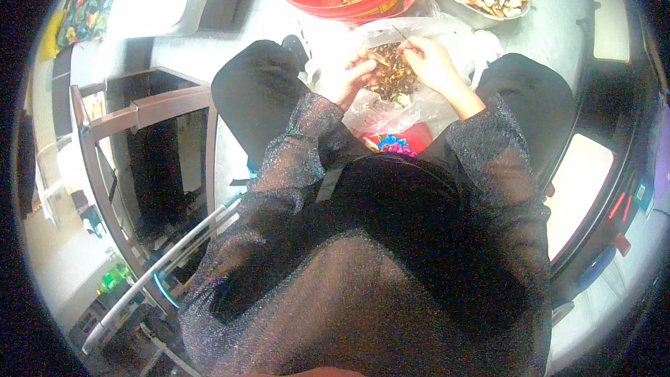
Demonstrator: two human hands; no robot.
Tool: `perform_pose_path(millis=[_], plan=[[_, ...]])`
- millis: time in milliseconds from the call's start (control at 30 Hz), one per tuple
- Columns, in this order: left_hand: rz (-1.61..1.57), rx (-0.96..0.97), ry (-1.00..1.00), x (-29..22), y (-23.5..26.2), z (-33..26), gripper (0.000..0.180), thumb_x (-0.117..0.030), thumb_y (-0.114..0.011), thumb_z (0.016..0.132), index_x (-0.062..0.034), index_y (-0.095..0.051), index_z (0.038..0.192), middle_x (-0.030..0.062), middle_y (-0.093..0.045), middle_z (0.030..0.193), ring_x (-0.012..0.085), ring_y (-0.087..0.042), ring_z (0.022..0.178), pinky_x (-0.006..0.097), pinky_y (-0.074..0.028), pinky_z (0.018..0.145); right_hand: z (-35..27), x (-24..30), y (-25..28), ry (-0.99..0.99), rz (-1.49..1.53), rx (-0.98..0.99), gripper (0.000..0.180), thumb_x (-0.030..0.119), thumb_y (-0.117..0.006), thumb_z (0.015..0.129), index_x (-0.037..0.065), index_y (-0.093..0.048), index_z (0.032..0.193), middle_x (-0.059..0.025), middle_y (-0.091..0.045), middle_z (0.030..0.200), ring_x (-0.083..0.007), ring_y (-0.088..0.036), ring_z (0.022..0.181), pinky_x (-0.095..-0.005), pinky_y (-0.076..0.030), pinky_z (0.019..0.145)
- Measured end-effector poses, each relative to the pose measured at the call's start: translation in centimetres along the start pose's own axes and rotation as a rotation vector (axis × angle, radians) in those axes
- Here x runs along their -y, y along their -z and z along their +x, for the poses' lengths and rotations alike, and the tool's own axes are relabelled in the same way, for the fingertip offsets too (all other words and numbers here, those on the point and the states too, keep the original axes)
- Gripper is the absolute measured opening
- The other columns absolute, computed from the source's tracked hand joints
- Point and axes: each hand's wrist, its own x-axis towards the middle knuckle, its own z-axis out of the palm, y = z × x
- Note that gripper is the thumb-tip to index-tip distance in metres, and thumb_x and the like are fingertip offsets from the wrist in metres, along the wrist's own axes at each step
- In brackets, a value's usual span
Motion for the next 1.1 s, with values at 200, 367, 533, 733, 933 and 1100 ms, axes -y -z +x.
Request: perform_pose_path(millis=[200, 367, 533, 733, 933, 1100], plan=[[-0.028, 0.125, -0.057, -0.5, 0.0, -0.1, 0.015, -0.009, -0.06, 0.086, -0.0025, -0.058, 0.099, 0.0035, -0.06, 0.09, 0.0104, -0.056, 0.076, 0.023, -0.046, 0.068, -0.2, 1.6, 1.0, -0.34, 0.243, 0.174, 0.02, 0.023, -0.061, 0.088, 0.004, -0.062, 0.088, 0.0024, -0.056, 0.072, -0.0059, -0.047, 0.061, -0.0217, -0.038, 0.055], [0.154, 0.149, -0.073, -0.8, -0.2, -0.4, 0.016, -0.011, -0.06, 0.088, -0.0023, -0.058, 0.101, 0.0031, -0.061, 0.091, 0.01, -0.056, 0.076, 0.024, -0.046, 0.069, -0.7, 2.9, 0.6, -0.394, 0.484, 0.196, 0.016, 0.022, -0.061, 0.088, 0.006, -0.061, 0.09, 0.0058, -0.052, 0.071, -0.0034, -0.042, 0.059, -0.0188, -0.034, 0.053], [0.006, 0.109, 0.043, -1.2, -0.3, -0.4, 0.018, -0.015, -0.061, 0.088, -0.0022, -0.06, 0.101, 0.0018, -0.062, 0.09, 0.0085, -0.055, 0.074, 0.022, -0.045, 0.068, -0.7, 3.1, 0.7, -0.339, 0.366, 0.209, 0.014, 0.018, -0.059, 0.088, 0.005, -0.062, 0.092, 0.0046, -0.055, 0.075, -0.0038, -0.045, 0.063, -0.0192, -0.037, 0.056], [0.388, 0.051, 0.009, -0.5, -0.6, -0.5, 0.016, -0.016, -0.064, 0.086, -0.002, -0.064, 0.094, -0.0007, -0.064, 0.081, 0.0049, -0.054, 0.069, 0.02, -0.044, 0.064, -0.9, 3.5, 0.1, -0.286, 0.228, 0.224, 0.015, 0.017, -0.058, 0.089, 0.003, -0.062, 0.094, 0.0016, -0.059, 0.08, -0.0071, -0.052, 0.069, -0.0228, -0.042, 0.064], [0.459, 0.008, -0.032, -0.2, -0.5, -0.6, 0.014, -0.014, -0.065, 0.083, -0.0021, -0.064, 0.09, -0.0015, -0.063, 0.077, 0.004, -0.052, 0.066, 0.02, -0.043, 0.061, -0.9, 3.2, -0.3, -0.3, 0.156, 0.152, 0.016, 0.016, -0.057, 0.089, 0.003, -0.062, 0.096, -0.0007, -0.061, 0.082, -0.0083, -0.053, 0.071, -0.0241, -0.044, 0.066], [0.526, -0.028, -0.04, -0.7, -0.8, -0.7, 0.013, -0.014, -0.066, 0.082, -0.0022, -0.064, 0.088, -0.0018, -0.061, 0.075, 0.0044, -0.052, 0.066, 0.021, -0.043, 0.061, -0.8, 3.0, -0.2, -0.257, 0.125, 0.125, 0.019, 0.017, -0.058, 0.087, 0.002, -0.062, 0.097, -0.0015, -0.062, 0.082, -0.0096, -0.055, 0.074, -0.0255, -0.045, 0.069]])
